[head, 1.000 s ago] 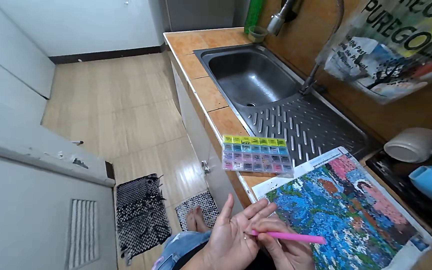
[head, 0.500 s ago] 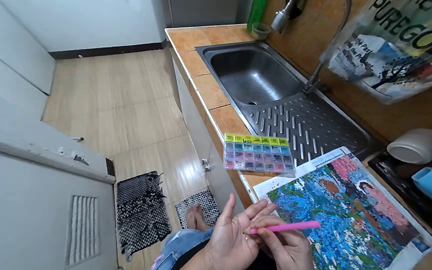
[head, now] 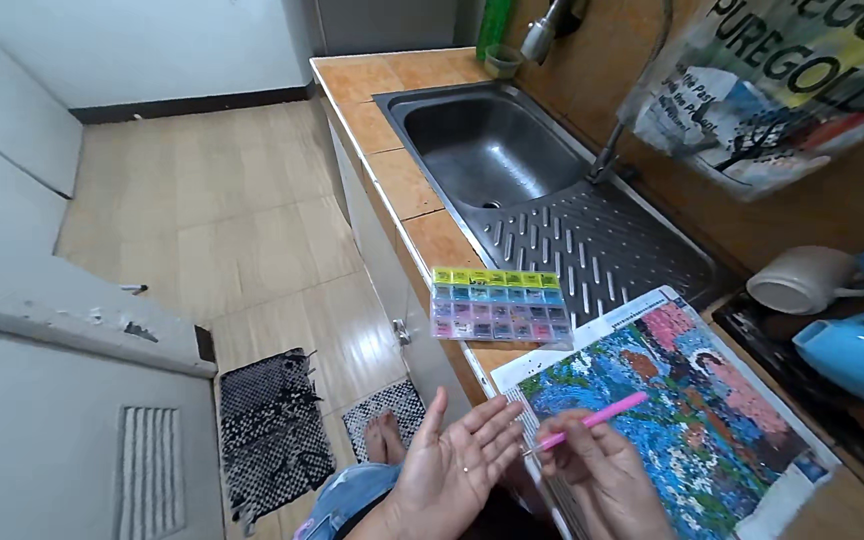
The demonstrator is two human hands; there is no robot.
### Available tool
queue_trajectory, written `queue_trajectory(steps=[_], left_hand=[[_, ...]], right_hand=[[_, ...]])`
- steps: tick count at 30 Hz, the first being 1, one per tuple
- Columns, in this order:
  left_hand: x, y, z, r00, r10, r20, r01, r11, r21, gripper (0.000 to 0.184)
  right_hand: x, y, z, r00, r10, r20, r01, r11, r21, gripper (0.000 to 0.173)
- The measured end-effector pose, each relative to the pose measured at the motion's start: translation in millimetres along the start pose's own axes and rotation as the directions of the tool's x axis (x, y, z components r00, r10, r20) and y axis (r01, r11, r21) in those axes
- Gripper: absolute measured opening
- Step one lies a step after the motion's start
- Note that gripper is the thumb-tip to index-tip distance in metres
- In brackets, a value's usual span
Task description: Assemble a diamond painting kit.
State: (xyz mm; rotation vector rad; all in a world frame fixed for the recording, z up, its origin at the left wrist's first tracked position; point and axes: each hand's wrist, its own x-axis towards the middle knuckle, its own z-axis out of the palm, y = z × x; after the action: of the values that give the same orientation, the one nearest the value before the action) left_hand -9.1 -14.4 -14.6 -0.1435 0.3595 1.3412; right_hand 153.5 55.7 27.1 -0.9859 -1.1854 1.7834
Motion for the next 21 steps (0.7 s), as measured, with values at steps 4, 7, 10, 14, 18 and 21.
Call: queue_trajectory(steps=[4,7,10,14,18,21], left_hand=[[3.6,1.8,7.3,0.926,0.030,-0.375,-0.018,0.999,0.035,0.059],[5.2,2.1,12.5,0.882,0.017,-0.471,0.027,0.996,0.087,0.052],[7.3,1.0,13.0,0.870,0.004,-0.494,0.048,0.995,0.092,0.050],[8.8,1.2,14.3,0.857,0.007,-0.516,0.040,0.996,0.079,0.049],[8.4,1.0,15.4,0.850,0.010,-0.526,0.043,0.995,0.088,0.049],[8.8,0.8,16.7,0.847,0.007,-0.532,0.048,0.995,0.089,0.048]], right_hand=[[2.4,0.7,-31.7,0.962,-0.094,-0.257,0.051,0.984,-0.169,0.030],[1.5,12.0,-47.6,0.928,-0.139,-0.347,0.037,0.958,-0.285,0.024],[0.9,27.3,-56.8,0.913,-0.215,-0.346,0.058,0.909,-0.412,0.017],[2.3,44.1,-63.8,0.904,-0.323,-0.278,0.126,0.826,-0.550,0.015],[3.2,51.2,-64.5,0.899,-0.380,-0.217,0.170,0.759,-0.628,0.017],[4.6,53.8,-64.5,0.891,-0.413,-0.186,0.196,0.722,-0.664,0.020]])
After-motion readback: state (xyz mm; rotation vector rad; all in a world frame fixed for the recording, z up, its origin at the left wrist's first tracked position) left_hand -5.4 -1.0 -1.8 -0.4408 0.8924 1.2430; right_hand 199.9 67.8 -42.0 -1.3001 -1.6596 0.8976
